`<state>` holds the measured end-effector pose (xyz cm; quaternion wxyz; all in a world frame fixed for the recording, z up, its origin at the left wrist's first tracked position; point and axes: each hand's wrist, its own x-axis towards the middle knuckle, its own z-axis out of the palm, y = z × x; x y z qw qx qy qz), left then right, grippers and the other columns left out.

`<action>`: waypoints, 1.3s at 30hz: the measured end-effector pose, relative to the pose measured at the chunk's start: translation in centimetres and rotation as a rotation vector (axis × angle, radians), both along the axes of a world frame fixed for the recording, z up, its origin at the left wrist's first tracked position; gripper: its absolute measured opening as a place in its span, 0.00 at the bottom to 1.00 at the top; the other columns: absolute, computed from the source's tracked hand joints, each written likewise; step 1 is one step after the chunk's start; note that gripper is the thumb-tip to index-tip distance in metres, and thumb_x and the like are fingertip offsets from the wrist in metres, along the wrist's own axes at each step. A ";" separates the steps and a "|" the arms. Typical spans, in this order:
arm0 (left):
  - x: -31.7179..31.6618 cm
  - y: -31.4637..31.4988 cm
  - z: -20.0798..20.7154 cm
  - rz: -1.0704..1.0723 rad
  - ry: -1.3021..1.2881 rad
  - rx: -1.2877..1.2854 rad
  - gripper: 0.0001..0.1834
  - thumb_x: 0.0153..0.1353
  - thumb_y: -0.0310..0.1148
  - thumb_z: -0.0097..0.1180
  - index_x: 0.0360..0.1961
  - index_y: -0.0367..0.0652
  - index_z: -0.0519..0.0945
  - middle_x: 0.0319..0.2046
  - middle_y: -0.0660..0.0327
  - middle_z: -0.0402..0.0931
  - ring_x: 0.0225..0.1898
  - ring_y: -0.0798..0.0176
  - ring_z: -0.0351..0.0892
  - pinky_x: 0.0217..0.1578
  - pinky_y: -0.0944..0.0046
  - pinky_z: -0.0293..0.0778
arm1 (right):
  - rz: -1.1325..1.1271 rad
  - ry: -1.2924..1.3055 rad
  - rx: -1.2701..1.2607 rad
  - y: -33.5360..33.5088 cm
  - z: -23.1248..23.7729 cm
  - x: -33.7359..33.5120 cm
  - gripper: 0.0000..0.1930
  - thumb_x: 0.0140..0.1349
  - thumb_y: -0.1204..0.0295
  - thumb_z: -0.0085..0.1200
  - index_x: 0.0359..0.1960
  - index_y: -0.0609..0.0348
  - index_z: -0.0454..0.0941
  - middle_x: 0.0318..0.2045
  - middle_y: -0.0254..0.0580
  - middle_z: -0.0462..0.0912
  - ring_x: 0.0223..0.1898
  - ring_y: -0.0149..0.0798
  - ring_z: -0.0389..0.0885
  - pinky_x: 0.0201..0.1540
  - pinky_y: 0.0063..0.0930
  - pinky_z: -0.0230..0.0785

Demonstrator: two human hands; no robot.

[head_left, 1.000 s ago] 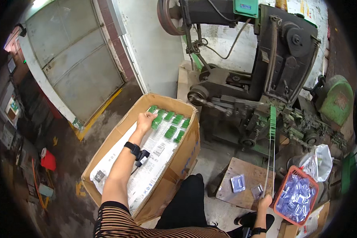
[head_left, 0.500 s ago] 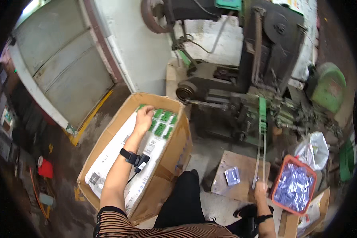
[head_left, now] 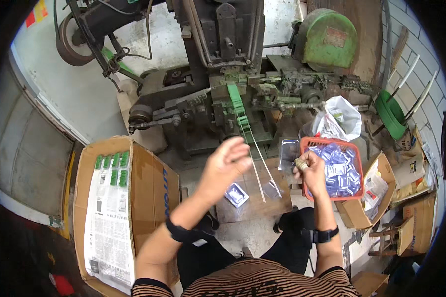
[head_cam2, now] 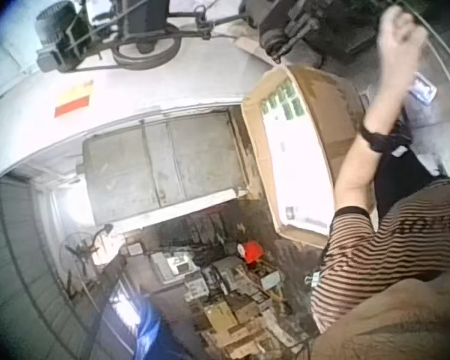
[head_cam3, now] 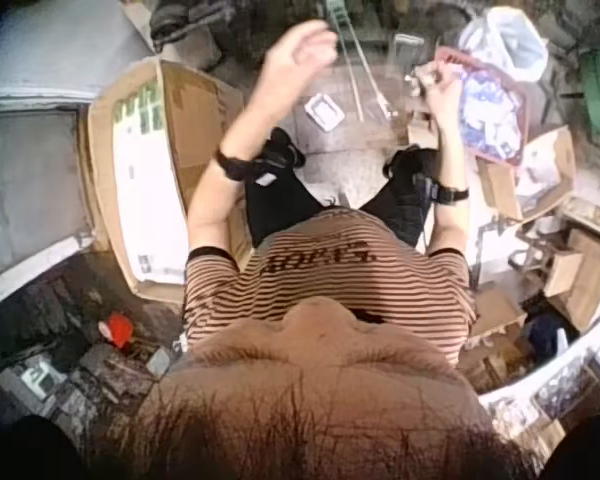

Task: Sort small gold-colored metal parts into plastic bags and feed metal plates into a machine feeder.

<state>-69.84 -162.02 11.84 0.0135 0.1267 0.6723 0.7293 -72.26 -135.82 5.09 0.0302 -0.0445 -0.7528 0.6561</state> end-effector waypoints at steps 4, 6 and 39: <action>0.2 3.4 -5.1 -0.092 -0.150 0.338 0.25 0.64 0.35 0.50 0.59 0.36 0.61 0.49 0.54 0.72 0.51 0.62 0.71 0.50 0.63 0.70 | 0.514 -0.082 -0.024 -4.8 4.6 1.6 0.04 0.61 0.76 0.50 0.29 0.61 0.75 0.16 0.35 0.76 0.14 0.25 0.72 0.14 0.19 0.61; 0.1 3.1 -5.5 0.046 -0.185 0.356 0.19 0.67 0.35 0.42 0.55 0.36 0.64 0.40 0.56 0.75 0.41 0.63 0.76 0.37 0.70 0.74 | 0.696 -0.148 0.163 -6.4 4.6 0.8 0.06 0.62 0.73 0.50 0.30 0.62 0.76 0.16 0.33 0.76 0.14 0.23 0.72 0.16 0.19 0.62; 6.3 7.5 -15.2 -0.157 -0.874 0.781 0.29 0.67 0.56 0.31 0.53 0.40 0.62 0.46 0.51 0.67 0.47 0.51 0.73 0.47 0.52 0.72 | 0.502 0.166 0.555 -5.7 -2.8 -4.5 0.10 0.44 0.84 0.45 0.29 0.67 0.76 0.29 0.48 0.74 0.32 0.45 0.75 0.37 0.33 0.66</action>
